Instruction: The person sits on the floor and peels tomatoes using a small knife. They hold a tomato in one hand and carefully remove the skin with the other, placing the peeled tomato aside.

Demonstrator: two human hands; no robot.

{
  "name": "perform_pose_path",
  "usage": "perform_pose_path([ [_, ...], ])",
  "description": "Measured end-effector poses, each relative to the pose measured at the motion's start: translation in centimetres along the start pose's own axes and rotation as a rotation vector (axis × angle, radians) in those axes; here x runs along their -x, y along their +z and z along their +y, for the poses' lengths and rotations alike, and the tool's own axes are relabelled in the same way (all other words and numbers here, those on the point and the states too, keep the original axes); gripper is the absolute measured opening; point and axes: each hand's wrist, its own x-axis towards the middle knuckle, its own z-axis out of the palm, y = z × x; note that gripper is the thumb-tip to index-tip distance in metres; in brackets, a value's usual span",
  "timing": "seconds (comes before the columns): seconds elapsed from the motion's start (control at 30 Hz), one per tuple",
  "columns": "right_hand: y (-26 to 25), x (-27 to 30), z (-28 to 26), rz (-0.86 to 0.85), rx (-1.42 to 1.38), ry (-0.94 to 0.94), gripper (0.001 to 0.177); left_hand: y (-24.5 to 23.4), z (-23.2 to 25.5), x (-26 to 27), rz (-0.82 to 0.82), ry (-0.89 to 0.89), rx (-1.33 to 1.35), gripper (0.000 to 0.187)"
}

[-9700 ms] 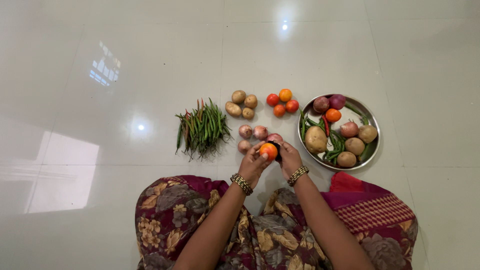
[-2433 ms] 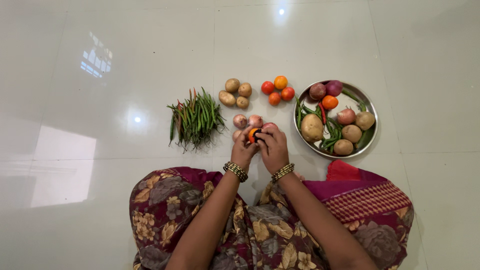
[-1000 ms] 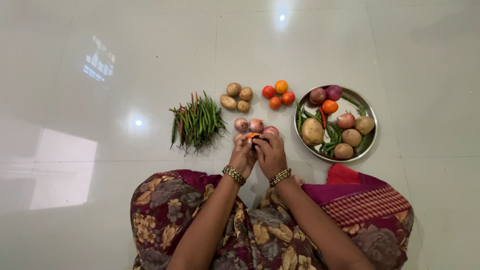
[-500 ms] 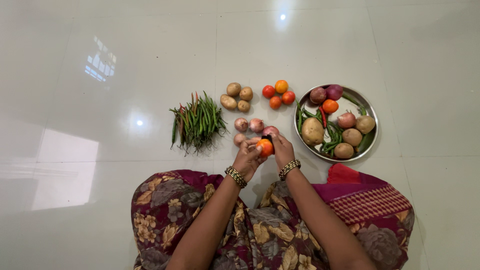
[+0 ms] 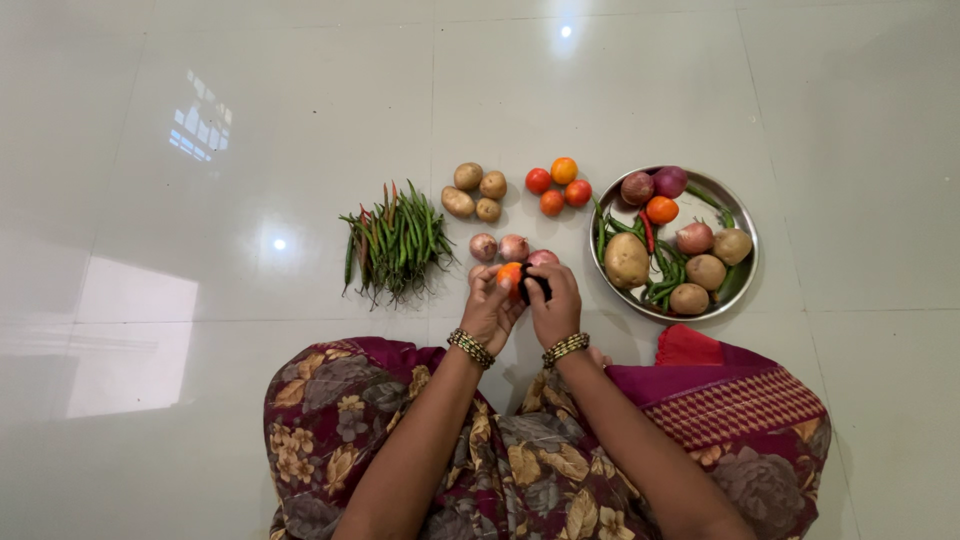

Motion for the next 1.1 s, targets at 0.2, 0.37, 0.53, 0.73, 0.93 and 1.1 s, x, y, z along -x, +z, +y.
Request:
perform_pose_path([
  [0.2,-0.4,0.5,-2.9,-0.06,0.143,-0.185,0.018,-0.5,-0.2,-0.3,-0.052,0.083,0.084,0.034],
  [0.37,-0.5,0.2,-3.3,-0.037,0.146,-0.214,0.019,-1.5,-1.0,-1.2,-0.021,0.107,-0.005,0.033],
  [0.53,-0.2,-0.6,0.2,-0.074,0.07,-0.056,0.015,-1.6,-1.6,-1.3,-0.02,0.024,-0.106,0.039],
  [0.73,0.8,-1.0,6.2,-0.18,-0.422,0.61,0.024,0.0,-0.9,0.2,-0.052,0.0,-0.079,0.053],
  [0.93,2.1,0.8,5.8,-0.122,-0.298,0.506,0.02,0.2,0.0,0.4,0.051,0.044,-0.034,0.049],
  [1.1,1.5,1.3,2.1,-0.151,-0.105,0.261,0.025,-0.6,-0.9,-0.3,0.049,0.188,-0.028,0.042],
])
